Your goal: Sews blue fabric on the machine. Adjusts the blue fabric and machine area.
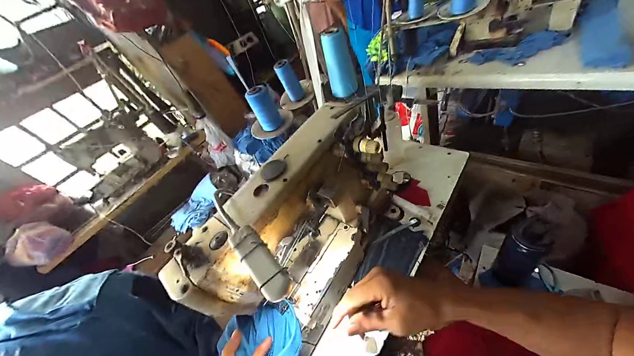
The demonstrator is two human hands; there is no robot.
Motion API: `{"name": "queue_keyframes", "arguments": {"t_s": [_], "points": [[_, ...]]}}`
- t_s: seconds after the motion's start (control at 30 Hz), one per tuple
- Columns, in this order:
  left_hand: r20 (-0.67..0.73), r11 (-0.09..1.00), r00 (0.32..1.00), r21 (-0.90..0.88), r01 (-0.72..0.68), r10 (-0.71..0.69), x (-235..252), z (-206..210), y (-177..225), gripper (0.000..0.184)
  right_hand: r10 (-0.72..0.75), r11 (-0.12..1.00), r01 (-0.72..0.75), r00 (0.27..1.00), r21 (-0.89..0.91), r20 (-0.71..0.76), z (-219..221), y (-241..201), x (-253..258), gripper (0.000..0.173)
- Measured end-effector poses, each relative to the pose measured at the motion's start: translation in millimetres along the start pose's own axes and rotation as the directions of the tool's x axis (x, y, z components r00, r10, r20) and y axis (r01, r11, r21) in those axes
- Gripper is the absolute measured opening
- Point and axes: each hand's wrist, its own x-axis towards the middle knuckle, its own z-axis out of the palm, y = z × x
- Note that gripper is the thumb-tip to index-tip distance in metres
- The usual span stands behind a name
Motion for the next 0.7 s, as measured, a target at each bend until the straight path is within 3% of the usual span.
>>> {"name": "queue_keyframes", "arguments": {"t_s": [0.1,0.17,0.27,0.3,0.37,0.43,0.53,0.63,0.7], "points": [[-0.149,0.997,0.989,-0.081,0.004,-0.017,12.9,-13.1,3.8,0.032,-0.019,0.997,0.025,0.997,0.067,-0.077,-45.2,-32.0,-7.4,0.029],[-0.231,0.999,0.972,-0.025,0.032,-0.037,27.5,-19.1,3.4,0.029,-0.065,0.997,0.074,0.954,0.021,-0.292,-75.6,-52.4,-7.0,0.032],[-0.127,0.985,0.977,-0.008,0.171,-0.17,52.8,-22.4,1.7,0.049,-0.118,0.992,0.054,0.72,-0.113,-0.684,-125.8,-64.7,5.7,0.032],[-0.068,0.978,0.975,-0.014,0.21,-0.21,59.7,-19.8,0.6,0.057,-0.126,0.99,0.033,0.643,-0.136,-0.756,-144.8,-61.5,11.4,0.032],[0.025,0.957,0.957,0.035,0.288,-0.289,69.8,-10.1,-0.6,0.069,-0.093,0.99,-0.036,0.564,-0.137,-0.821,-178.2,-47.5,21.4,0.032],[0.065,0.922,0.928,0.151,0.355,-0.368,76.1,1.8,1.8,0.067,0.024,0.986,-0.15,0.556,-0.072,-0.831,-202.3,-26.6,29.3,0.031],[0.021,0.877,0.909,0.27,0.396,-0.417,78.2,14.3,6.9,0.05,0.255,0.946,-0.317,0.596,0.069,-0.762,-222.2,-2.8,40.6,0.032],[-0.017,0.846,0.913,0.37,0.384,-0.407,82.0,18.5,10.1,0.039,0.354,0.929,-0.34,0.699,0.148,-0.621,-237.6,14.4,66.1,0.028],[-0.026,0.847,0.936,0.417,0.33,-0.352,85.5,21.4,8.9,0.036,0.382,0.924,-0.305,0.777,0.231,-0.5,-255.2,26.7,79.7,0.04]]}}
